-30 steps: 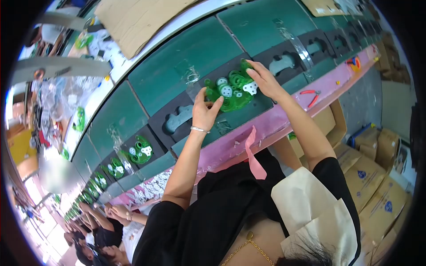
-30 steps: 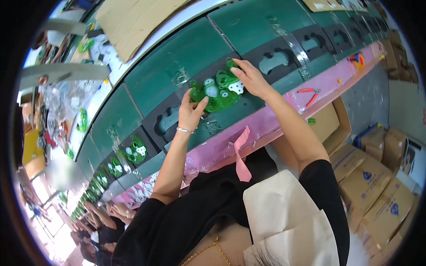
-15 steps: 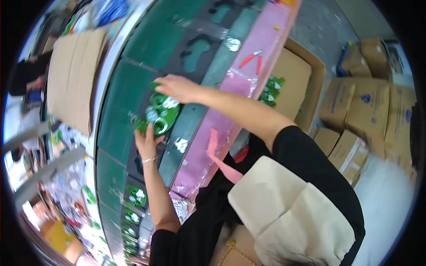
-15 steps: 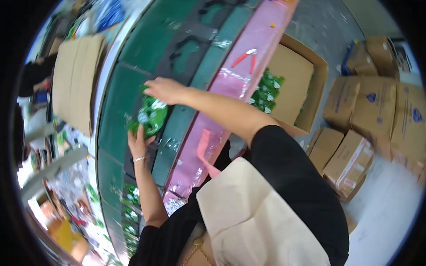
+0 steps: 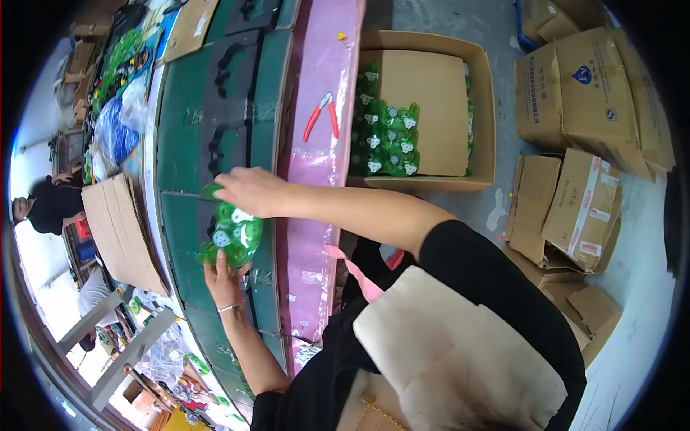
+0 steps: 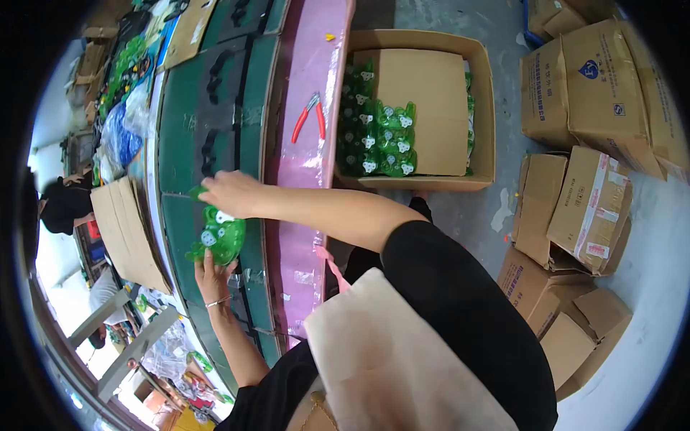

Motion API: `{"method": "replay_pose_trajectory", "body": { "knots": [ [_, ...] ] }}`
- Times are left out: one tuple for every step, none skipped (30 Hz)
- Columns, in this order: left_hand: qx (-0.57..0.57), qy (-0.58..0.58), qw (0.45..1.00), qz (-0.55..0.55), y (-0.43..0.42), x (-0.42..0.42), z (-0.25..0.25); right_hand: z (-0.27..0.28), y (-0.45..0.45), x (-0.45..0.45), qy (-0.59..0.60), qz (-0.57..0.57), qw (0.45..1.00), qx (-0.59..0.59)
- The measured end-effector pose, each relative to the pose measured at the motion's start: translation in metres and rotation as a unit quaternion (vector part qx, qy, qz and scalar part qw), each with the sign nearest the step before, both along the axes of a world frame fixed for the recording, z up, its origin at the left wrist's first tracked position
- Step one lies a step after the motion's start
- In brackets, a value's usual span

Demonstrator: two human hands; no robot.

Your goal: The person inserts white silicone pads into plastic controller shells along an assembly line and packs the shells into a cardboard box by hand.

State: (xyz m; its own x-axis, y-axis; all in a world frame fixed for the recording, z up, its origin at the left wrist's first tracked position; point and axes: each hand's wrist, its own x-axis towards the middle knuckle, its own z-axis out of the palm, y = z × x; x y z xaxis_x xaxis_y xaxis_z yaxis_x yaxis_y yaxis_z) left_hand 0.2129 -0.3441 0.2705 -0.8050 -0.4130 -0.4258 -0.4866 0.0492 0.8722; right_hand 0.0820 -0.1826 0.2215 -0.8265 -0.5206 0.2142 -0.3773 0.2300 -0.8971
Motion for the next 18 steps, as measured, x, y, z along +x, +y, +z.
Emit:
{"method": "replay_pose_trajectory", "body": {
  "knots": [
    [-0.007, 0.000, 1.000, -0.028, 0.026, -0.011, 0.004, 0.002, 0.032, 0.000, 0.016, -0.024, 1.000, -0.008],
    [0.008, -0.015, 0.999, -0.050, 0.053, -0.024, 0.006, -0.003, 0.064, -0.002, 0.036, -0.055, 0.998, 0.001],
    [0.024, -0.025, 0.997, -0.076, 0.076, -0.034, 0.000, -0.008, 0.096, -0.003, 0.055, -0.085, 0.995, 0.008],
    [0.029, -0.029, 0.995, -0.089, 0.110, -0.045, -0.002, -0.013, 0.130, -0.004, 0.009, -0.116, 0.993, 0.014],
    [0.055, -0.025, 0.990, -0.127, 0.139, -0.057, -0.011, -0.019, 0.165, -0.005, -0.037, -0.145, 0.989, 0.019],
    [0.071, -0.058, 0.984, -0.153, 0.160, -0.069, -0.029, -0.022, 0.202, -0.005, -0.063, -0.170, 0.983, 0.026],
    [0.092, -0.050, 0.979, -0.177, 0.194, -0.080, -0.038, -0.027, 0.239, -0.006, -0.089, -0.193, 0.977, 0.033],
    [0.109, -0.063, 0.973, -0.192, 0.226, -0.093, -0.052, -0.044, 0.272, -0.005, -0.087, -0.241, 0.965, 0.053],
    [0.120, -0.078, 0.966, -0.216, 0.259, -0.108, -0.065, -0.068, 0.302, -0.006, -0.084, -0.289, 0.951, 0.072],
    [0.146, -0.087, 0.952, -0.254, 0.287, -0.127, -0.081, -0.090, 0.334, -0.009, -0.097, -0.325, 0.937, 0.086],
    [0.157, -0.098, 0.947, -0.262, 0.318, -0.144, -0.102, -0.109, 0.365, -0.013, -0.110, -0.359, 0.921, 0.100],
    [0.147, -0.096, 0.937, -0.303, 0.344, -0.165, -0.124, -0.119, 0.392, -0.021, -0.139, -0.383, 0.910, 0.078],
    [0.164, -0.120, 0.919, -0.337, 0.366, -0.190, -0.152, -0.132, 0.416, -0.029, -0.169, -0.405, 0.897, 0.056],
    [0.160, -0.141, 0.909, -0.357, 0.389, -0.216, -0.179, -0.158, 0.440, -0.040, -0.178, -0.422, 0.885, 0.090],
    [0.154, -0.127, 0.894, -0.401, 0.408, -0.242, -0.194, -0.186, 0.460, -0.055, -0.185, -0.439, 0.870, 0.124],
    [0.134, -0.133, 0.886, -0.424, 0.425, -0.269, -0.221, -0.212, 0.476, -0.072, -0.173, -0.454, 0.865, 0.121],
    [0.115, -0.170, 0.882, -0.424, 0.437, -0.298, -0.253, -0.238, 0.488, -0.089, -0.162, -0.470, 0.860, 0.116],
    [0.081, -0.164, 0.884, -0.430, 0.449, -0.323, -0.278, -0.263, 0.494, -0.107, -0.152, -0.486, 0.853, 0.112]
  ]
}}
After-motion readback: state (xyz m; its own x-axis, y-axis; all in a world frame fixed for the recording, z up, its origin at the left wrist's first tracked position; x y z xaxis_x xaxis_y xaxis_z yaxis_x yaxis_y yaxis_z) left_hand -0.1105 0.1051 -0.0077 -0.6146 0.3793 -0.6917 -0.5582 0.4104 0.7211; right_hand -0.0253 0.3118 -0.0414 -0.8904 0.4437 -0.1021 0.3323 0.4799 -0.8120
